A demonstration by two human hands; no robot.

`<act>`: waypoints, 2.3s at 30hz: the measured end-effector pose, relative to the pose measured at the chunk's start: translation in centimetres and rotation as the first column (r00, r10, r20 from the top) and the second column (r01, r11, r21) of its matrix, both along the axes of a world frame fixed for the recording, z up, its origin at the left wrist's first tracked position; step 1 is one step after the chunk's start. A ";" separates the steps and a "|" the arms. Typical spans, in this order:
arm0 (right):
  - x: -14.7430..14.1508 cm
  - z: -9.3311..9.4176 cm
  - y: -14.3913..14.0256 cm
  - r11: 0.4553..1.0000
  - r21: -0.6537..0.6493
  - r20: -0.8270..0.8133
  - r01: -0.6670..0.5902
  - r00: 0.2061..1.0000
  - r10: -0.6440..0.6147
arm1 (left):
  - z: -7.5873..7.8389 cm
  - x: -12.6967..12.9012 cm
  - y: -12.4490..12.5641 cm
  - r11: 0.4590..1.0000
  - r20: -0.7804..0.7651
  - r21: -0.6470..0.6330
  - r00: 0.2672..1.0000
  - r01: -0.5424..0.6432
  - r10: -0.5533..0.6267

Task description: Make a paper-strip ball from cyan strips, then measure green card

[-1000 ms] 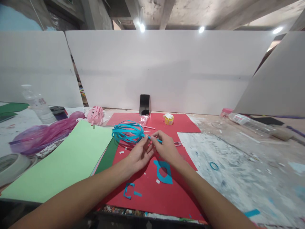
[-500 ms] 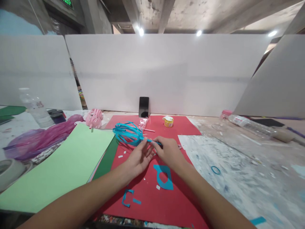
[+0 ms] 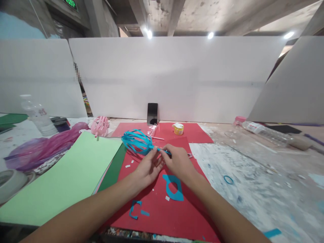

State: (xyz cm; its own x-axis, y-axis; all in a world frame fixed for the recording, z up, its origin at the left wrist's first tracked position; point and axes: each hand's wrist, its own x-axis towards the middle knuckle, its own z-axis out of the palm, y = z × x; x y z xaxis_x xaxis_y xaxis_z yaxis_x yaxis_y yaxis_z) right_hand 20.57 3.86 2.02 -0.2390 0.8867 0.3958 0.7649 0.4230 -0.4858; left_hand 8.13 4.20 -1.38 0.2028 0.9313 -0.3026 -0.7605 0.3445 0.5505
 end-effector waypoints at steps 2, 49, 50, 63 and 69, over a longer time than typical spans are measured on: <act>0.3 0.2 0.2 1.000 -0.017 0.018 -0.008 1.000 0.008 | 0.2 0.0 -0.5 0.998 -0.056 0.003 0.996 0.070 -0.069; 4.2 -0.8 0.7 0.973 -0.205 -0.105 -0.106 0.991 0.086 | -0.9 -16.6 5.8 0.391 -0.574 0.533 -0.018 0.750 0.818; 4.2 -0.8 0.7 0.973 -0.206 -0.106 -0.106 0.991 0.086 | -0.8 -16.6 5.8 0.389 -0.572 0.536 -0.017 0.749 0.820; 3.7 -0.6 0.5 0.969 -0.214 -0.163 -0.124 0.982 0.090 | -1.0 -16.8 6.0 0.368 -0.483 0.489 -0.105 0.791 0.869; 3.5 -0.6 0.5 0.956 -0.251 -0.209 -0.150 0.973 0.098 | -0.9 -16.8 6.1 0.366 -0.503 0.493 -0.084 0.790 0.860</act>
